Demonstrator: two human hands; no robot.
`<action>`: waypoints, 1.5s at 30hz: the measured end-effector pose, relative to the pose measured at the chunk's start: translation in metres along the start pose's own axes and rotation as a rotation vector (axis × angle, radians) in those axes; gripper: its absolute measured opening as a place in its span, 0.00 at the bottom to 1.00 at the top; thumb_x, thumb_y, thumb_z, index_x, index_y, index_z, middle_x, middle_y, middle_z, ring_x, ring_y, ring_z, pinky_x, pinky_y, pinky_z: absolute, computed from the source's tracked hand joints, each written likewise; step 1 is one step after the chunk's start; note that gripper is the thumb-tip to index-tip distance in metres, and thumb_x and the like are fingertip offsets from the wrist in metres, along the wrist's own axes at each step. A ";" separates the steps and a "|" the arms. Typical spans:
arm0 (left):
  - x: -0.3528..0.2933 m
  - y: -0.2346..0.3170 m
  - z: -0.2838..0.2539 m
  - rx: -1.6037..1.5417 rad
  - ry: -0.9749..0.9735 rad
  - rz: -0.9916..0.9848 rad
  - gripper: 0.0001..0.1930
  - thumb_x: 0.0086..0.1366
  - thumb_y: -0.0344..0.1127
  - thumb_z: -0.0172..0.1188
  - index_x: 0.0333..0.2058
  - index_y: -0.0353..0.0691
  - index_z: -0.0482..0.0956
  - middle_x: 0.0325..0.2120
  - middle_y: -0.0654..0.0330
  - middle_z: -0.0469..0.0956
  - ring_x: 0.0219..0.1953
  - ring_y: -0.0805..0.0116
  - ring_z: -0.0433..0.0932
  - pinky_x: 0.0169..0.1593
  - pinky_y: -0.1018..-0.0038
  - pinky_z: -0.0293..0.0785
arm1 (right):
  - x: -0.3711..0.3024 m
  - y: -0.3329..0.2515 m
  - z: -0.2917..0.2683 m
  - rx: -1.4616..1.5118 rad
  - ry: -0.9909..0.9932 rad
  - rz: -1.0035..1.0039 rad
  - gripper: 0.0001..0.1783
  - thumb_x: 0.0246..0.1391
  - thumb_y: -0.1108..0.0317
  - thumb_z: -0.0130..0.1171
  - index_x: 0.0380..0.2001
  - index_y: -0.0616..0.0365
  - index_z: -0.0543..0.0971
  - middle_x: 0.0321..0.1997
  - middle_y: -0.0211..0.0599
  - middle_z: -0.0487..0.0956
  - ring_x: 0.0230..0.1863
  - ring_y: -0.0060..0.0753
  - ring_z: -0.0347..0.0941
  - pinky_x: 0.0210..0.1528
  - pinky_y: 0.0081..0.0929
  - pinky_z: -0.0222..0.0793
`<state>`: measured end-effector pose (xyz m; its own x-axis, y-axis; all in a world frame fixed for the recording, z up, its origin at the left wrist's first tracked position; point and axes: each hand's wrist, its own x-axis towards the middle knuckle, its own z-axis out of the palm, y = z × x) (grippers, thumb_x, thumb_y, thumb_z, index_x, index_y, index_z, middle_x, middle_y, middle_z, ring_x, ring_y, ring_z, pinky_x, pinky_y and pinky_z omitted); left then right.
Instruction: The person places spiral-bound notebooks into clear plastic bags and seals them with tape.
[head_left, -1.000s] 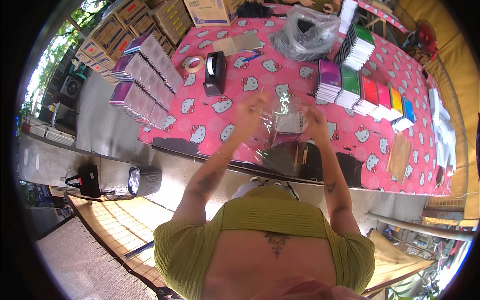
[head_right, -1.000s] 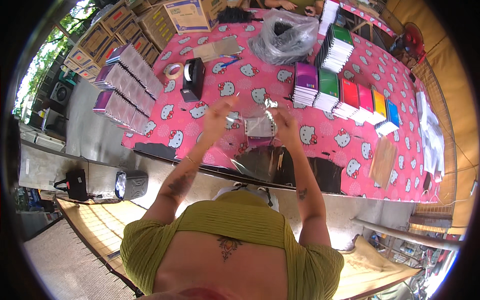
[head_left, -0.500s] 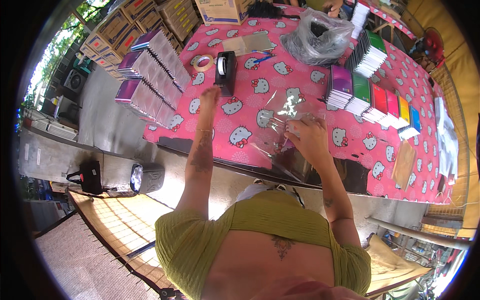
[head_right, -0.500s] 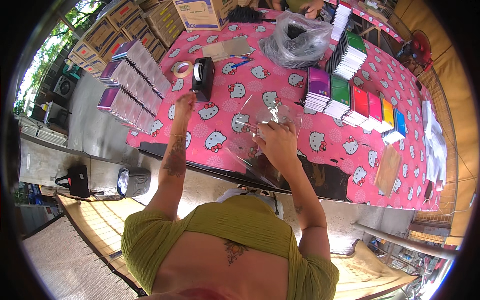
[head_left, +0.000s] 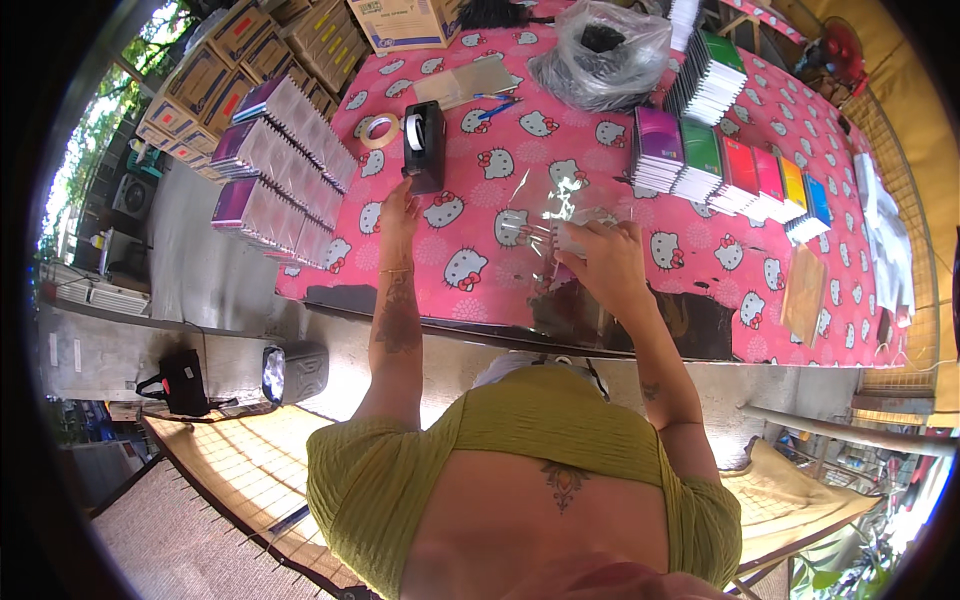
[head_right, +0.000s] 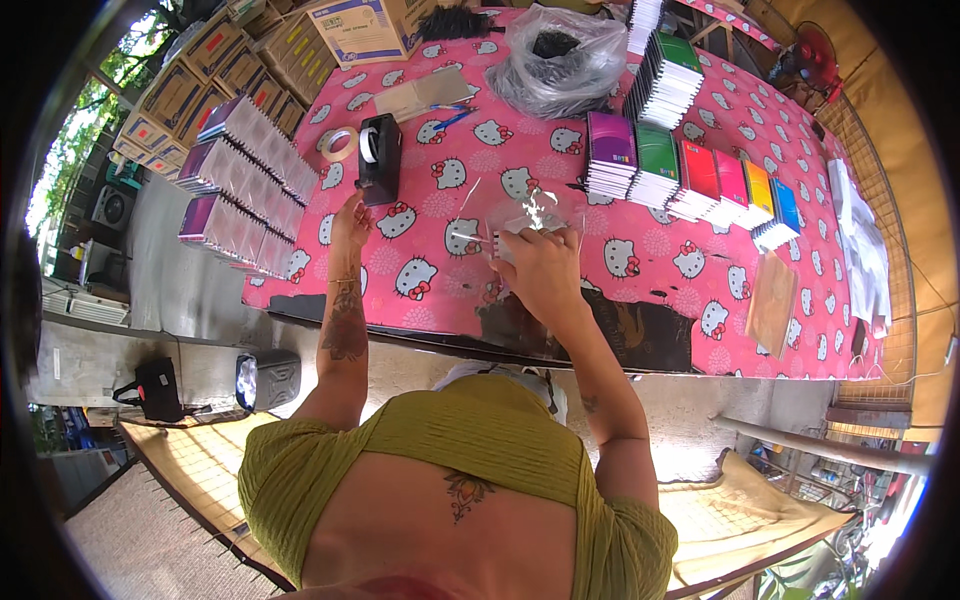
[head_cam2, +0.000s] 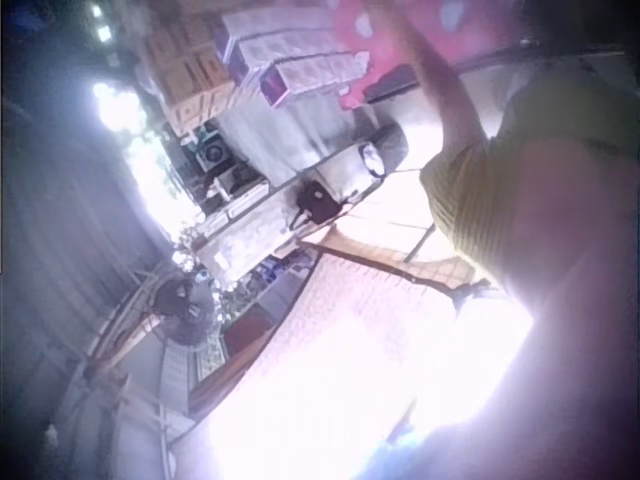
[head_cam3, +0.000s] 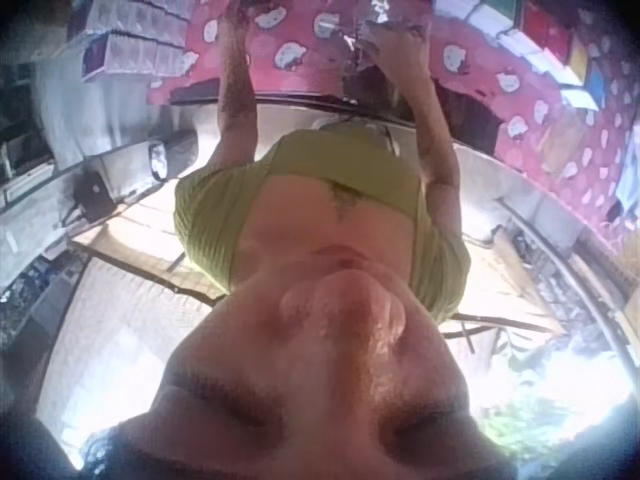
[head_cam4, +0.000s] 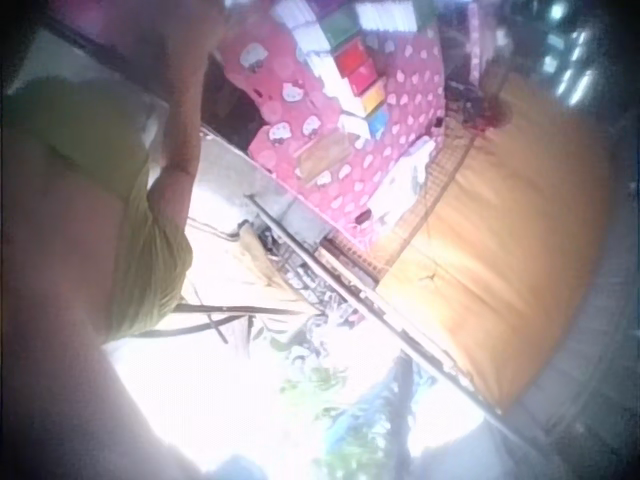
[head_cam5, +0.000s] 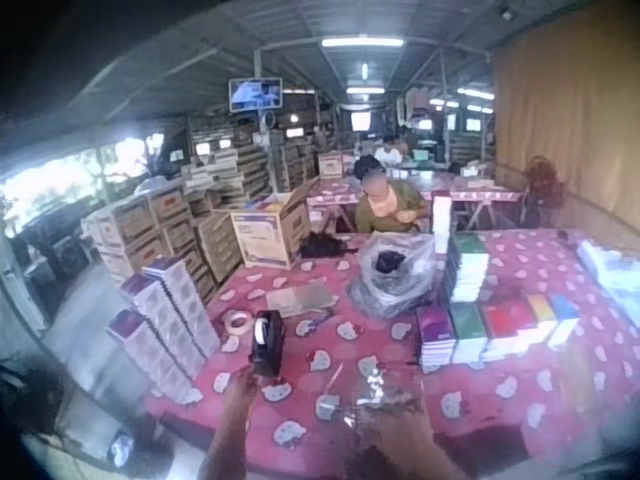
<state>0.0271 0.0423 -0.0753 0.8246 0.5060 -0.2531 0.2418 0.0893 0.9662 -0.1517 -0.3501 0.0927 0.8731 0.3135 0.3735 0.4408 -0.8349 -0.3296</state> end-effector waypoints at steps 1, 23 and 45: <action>0.001 0.002 0.008 0.199 0.010 0.090 0.14 0.61 0.42 0.59 0.41 0.42 0.82 0.37 0.51 0.84 0.42 0.49 0.84 0.44 0.55 0.77 | -0.003 0.001 -0.001 -0.015 -0.010 0.022 0.20 0.47 0.56 0.69 0.43 0.51 0.82 0.35 0.32 0.83 0.38 0.36 0.79 0.53 0.39 0.60; -0.190 0.103 0.120 0.455 -1.207 0.977 0.10 0.61 0.30 0.68 0.42 0.47 0.87 0.53 0.60 0.71 0.57 0.64 0.68 0.57 0.67 0.68 | -0.003 0.015 -0.014 0.027 0.063 0.000 0.24 0.41 0.55 0.74 0.43 0.49 0.81 0.44 0.35 0.78 0.46 0.41 0.75 0.55 0.43 0.61; -0.229 0.050 0.186 0.409 -0.676 1.110 0.44 0.55 0.41 0.73 0.66 0.45 0.58 0.64 0.43 0.61 0.65 0.51 0.62 0.65 0.53 0.60 | -0.049 0.098 0.065 0.640 0.006 -0.023 0.24 0.47 0.64 0.70 0.51 0.44 0.82 0.71 0.44 0.56 0.68 0.48 0.57 0.60 0.45 0.65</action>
<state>-0.0543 -0.2285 0.0217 0.7410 -0.3815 0.5526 -0.6713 -0.4036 0.6216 -0.1372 -0.4179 -0.0145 0.8617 0.3239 0.3906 0.4980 -0.3921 -0.7735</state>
